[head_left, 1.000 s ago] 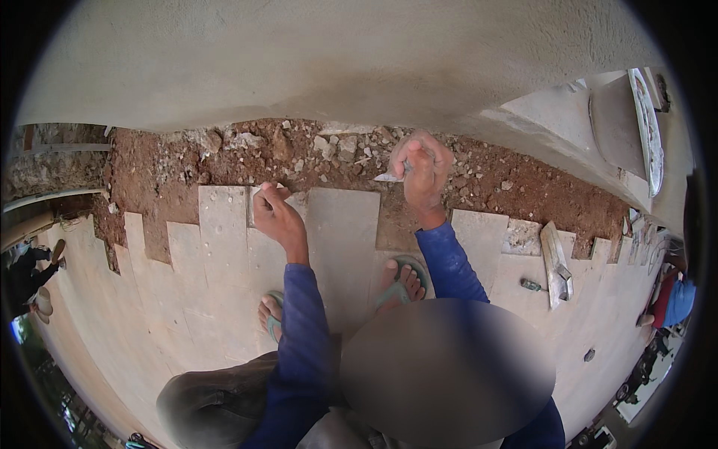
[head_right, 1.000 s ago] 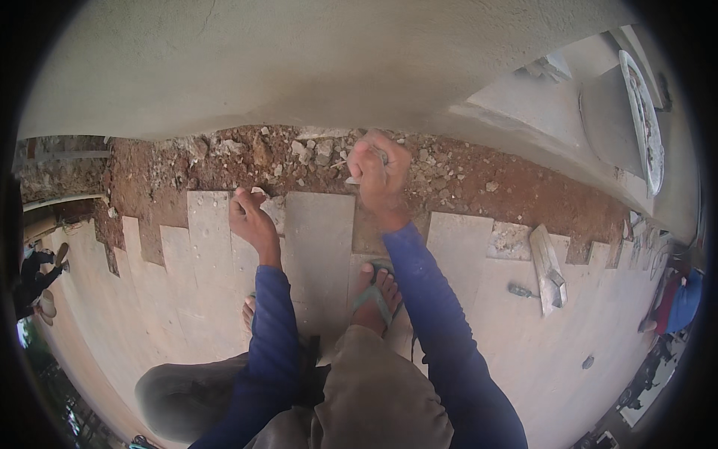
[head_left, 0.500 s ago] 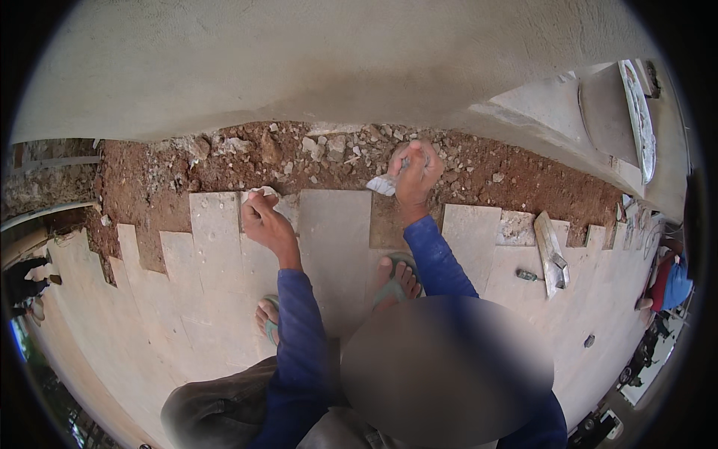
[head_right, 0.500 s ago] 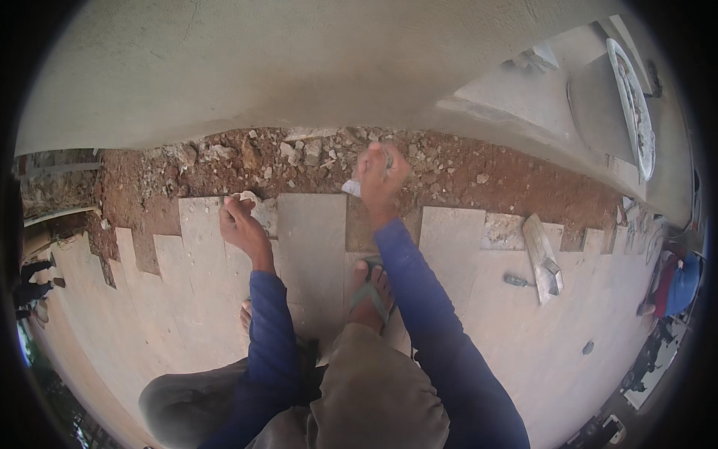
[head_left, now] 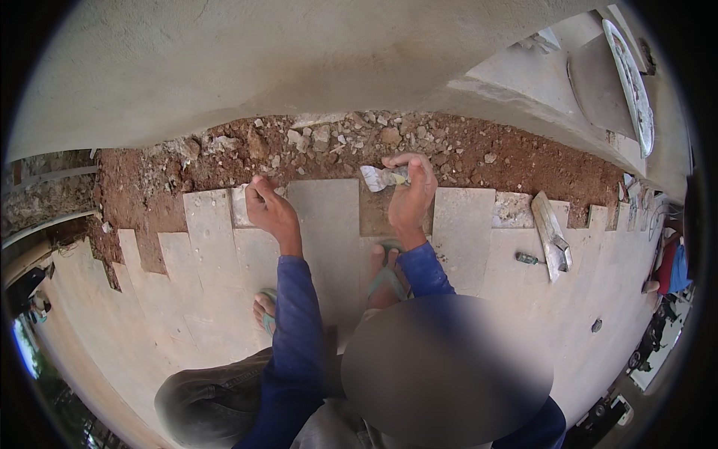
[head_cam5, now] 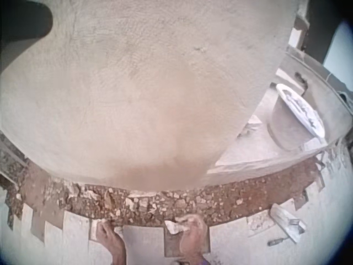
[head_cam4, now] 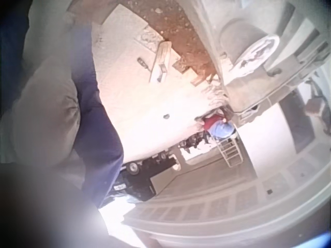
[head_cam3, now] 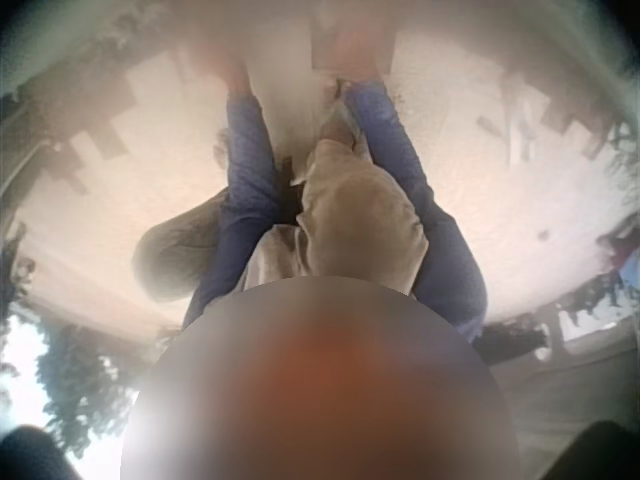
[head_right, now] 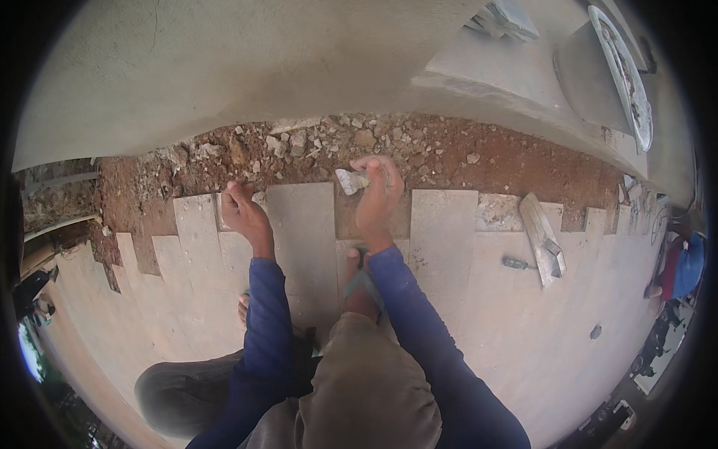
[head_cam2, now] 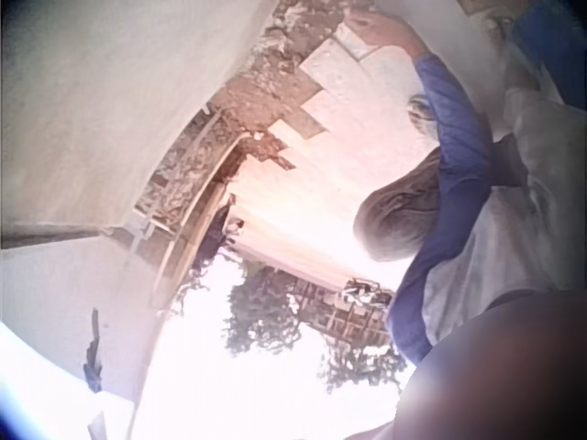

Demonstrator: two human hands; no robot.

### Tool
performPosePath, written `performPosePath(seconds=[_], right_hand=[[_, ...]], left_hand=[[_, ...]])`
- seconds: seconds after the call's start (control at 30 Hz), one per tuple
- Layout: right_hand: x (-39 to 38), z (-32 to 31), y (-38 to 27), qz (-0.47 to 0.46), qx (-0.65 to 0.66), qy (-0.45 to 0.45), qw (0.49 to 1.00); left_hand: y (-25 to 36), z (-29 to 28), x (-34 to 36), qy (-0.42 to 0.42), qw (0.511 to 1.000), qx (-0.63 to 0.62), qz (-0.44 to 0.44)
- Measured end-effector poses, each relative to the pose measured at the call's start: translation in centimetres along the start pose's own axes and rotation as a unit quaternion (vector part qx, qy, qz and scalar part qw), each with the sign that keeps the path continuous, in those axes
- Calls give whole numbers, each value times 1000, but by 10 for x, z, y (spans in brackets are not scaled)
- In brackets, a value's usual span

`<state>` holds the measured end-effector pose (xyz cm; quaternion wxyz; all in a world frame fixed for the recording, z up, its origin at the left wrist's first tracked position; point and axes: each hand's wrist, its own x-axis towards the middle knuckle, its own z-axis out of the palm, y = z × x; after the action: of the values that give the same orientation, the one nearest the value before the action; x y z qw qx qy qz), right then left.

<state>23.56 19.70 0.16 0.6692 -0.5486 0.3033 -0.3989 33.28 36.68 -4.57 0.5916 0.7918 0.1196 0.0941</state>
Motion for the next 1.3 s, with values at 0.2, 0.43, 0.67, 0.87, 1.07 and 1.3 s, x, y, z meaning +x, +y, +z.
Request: performPosePath(seconds=[0.2,0.43,0.67,0.87,1.07,1.3], right_hand=[[8,-2,-7,-1,53,-15,998],[40,-19,8,24,20,31,999],[49,80,-24,-63,147,-101,982],[27,131,27,-28,-214,-233,948],[64,96,-7,-59,-499,-398,767],[49,86,0,-211,-648,-556,477]], left_hand=[[4,12,-7,-4,1000,0,9],[11,13,-5,-1,1000,-28,-3],[-9,-14,-7,39,999,37,-6],[-18,-10,-11,32,997,64,-3],[-31,-12,-11,-83,986,143,5],[-30,26,-17,-21,994,109,16]])
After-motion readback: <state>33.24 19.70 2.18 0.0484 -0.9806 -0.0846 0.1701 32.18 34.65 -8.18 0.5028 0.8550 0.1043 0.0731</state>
